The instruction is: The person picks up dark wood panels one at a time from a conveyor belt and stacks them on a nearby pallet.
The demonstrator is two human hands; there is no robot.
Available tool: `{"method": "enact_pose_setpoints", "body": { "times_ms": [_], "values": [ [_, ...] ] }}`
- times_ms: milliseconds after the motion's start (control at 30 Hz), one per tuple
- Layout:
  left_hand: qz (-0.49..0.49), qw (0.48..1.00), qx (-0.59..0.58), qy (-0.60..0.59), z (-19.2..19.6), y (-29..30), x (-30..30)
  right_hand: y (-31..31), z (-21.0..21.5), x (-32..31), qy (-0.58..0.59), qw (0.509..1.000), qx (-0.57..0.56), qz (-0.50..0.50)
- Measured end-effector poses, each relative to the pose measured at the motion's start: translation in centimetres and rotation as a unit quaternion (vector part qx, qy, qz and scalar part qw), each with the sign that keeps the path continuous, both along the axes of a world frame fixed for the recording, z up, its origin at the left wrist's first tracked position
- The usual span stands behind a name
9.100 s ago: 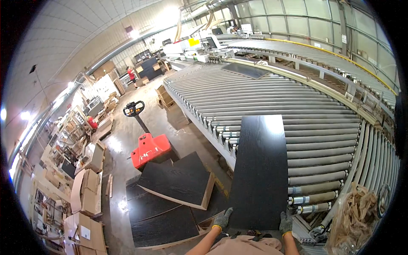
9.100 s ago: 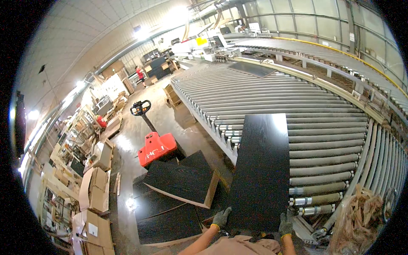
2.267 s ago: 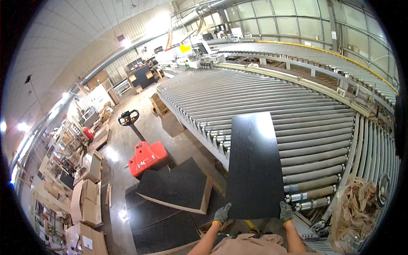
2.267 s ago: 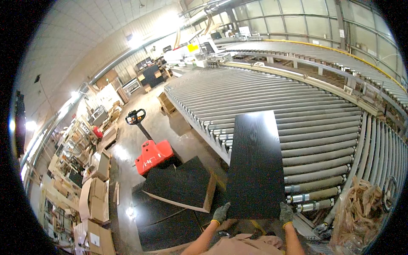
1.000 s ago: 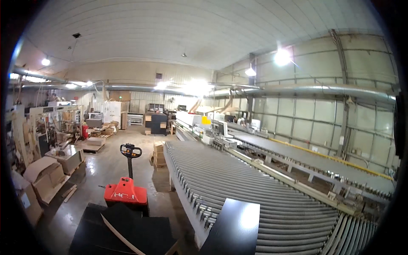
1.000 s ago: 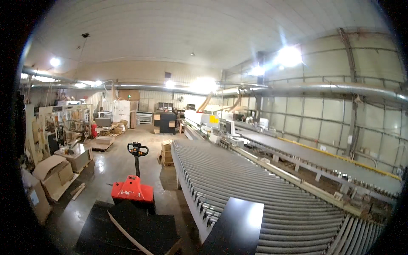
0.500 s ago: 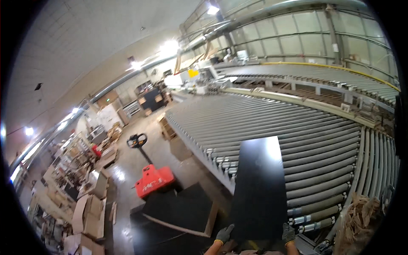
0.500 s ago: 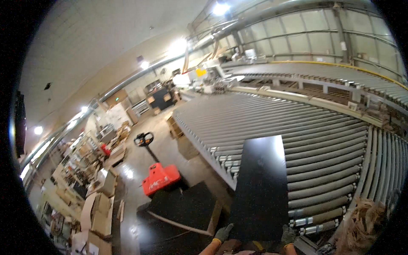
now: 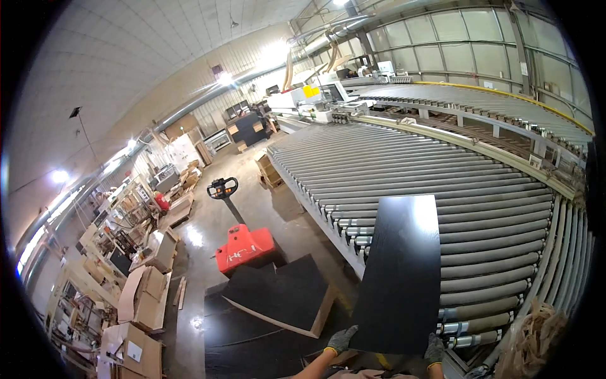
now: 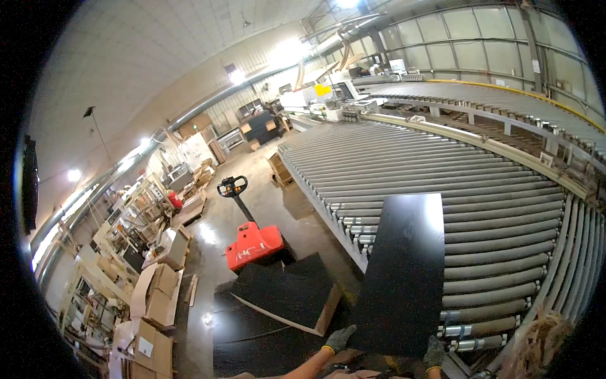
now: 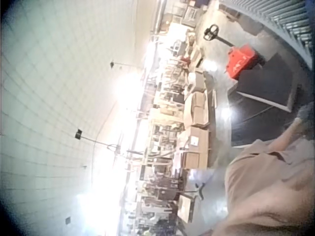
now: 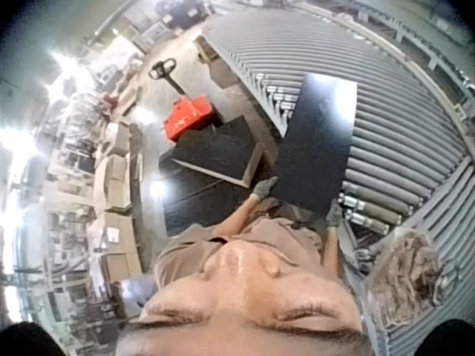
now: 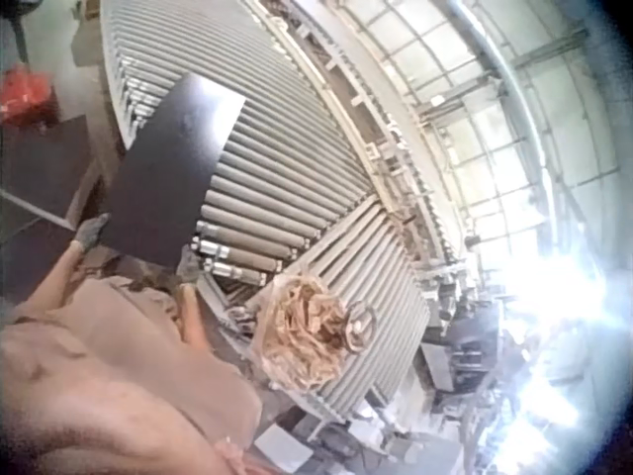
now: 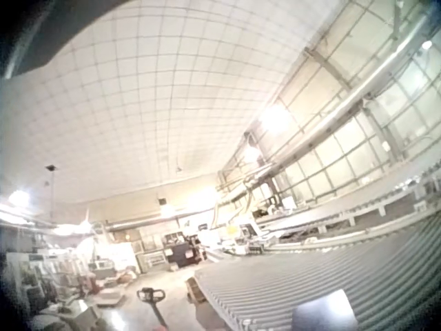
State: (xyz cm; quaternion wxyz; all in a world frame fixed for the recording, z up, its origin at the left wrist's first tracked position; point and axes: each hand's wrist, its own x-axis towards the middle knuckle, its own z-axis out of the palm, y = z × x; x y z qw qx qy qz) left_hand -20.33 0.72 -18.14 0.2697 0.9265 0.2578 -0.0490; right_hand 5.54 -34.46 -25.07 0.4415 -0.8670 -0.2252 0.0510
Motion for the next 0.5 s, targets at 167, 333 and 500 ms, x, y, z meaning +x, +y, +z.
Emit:
{"method": "enact_pose_setpoints", "body": {
  "times_ms": [167,333,500],
  "values": [
    [0.018,0.999,-0.007,0.042,-0.2,0.1,-1.2,0.7,4.1,-1.7,0.081,0.997,-0.001,-0.007],
    [0.006,1.000,0.023,-0.007,1.6,-0.6,0.4,0.4,4.4,-0.7,0.086,0.996,0.019,-0.025],
    [0.025,0.999,0.000,0.035,1.0,-0.8,0.7,0.0,4.0,-0.9,0.096,0.995,0.028,-0.031]
  ]
}}
